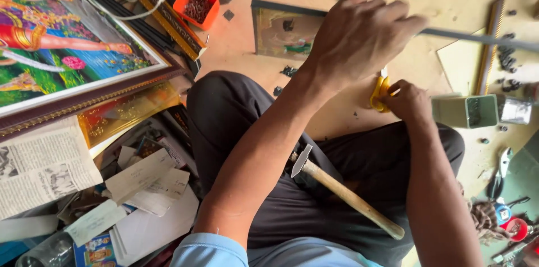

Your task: Assembling a picture into a frame and securing it using small nails and a hammer.

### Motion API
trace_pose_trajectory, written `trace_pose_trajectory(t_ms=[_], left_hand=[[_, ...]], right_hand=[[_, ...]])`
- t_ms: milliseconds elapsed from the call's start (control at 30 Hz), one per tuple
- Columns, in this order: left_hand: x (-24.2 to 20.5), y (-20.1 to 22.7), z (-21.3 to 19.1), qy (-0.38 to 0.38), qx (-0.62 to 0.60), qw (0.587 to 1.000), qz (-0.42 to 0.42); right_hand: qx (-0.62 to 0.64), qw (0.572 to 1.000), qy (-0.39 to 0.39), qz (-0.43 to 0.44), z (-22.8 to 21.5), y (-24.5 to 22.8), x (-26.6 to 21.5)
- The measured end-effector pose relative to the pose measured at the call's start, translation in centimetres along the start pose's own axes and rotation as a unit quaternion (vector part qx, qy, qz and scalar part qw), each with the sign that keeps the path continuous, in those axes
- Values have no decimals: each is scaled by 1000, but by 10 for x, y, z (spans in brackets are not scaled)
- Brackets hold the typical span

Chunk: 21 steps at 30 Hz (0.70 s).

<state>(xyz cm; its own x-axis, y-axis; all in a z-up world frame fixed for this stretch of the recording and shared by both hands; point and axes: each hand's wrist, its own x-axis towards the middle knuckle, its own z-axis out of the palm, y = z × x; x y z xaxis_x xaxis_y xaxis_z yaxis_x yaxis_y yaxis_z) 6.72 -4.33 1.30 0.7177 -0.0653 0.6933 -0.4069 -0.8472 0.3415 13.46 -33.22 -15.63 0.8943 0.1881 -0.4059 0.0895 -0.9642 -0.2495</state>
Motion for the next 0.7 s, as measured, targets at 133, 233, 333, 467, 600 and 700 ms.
trace_pose_trajectory(t_ms=[133, 233, 333, 467, 600, 700], left_hand=[[-4, 3, -19, 6, -22, 1000, 3], [-4, 5, -34, -5, -22, 1000, -4], [-4, 9, -38, -5, -5, 1000, -15], [-5, 8, -34, 5, 5, 1000, -9], [-8, 4, -25, 25, -2, 1000, -6], [-8, 1, -19, 13, -4, 1000, -11]], right_hand=[[-48, 998, 23, -26, 0, 3, -3], [-50, 998, 41, -22, -1, 0, -5], [-86, 992, 85, -42, 0, -1, -1], [-90, 993, 65, -35, 0, -3, 1], [-96, 995, 39, -3, -5, -12, -3], [-64, 998, 22, -4, -5, -13, -3]])
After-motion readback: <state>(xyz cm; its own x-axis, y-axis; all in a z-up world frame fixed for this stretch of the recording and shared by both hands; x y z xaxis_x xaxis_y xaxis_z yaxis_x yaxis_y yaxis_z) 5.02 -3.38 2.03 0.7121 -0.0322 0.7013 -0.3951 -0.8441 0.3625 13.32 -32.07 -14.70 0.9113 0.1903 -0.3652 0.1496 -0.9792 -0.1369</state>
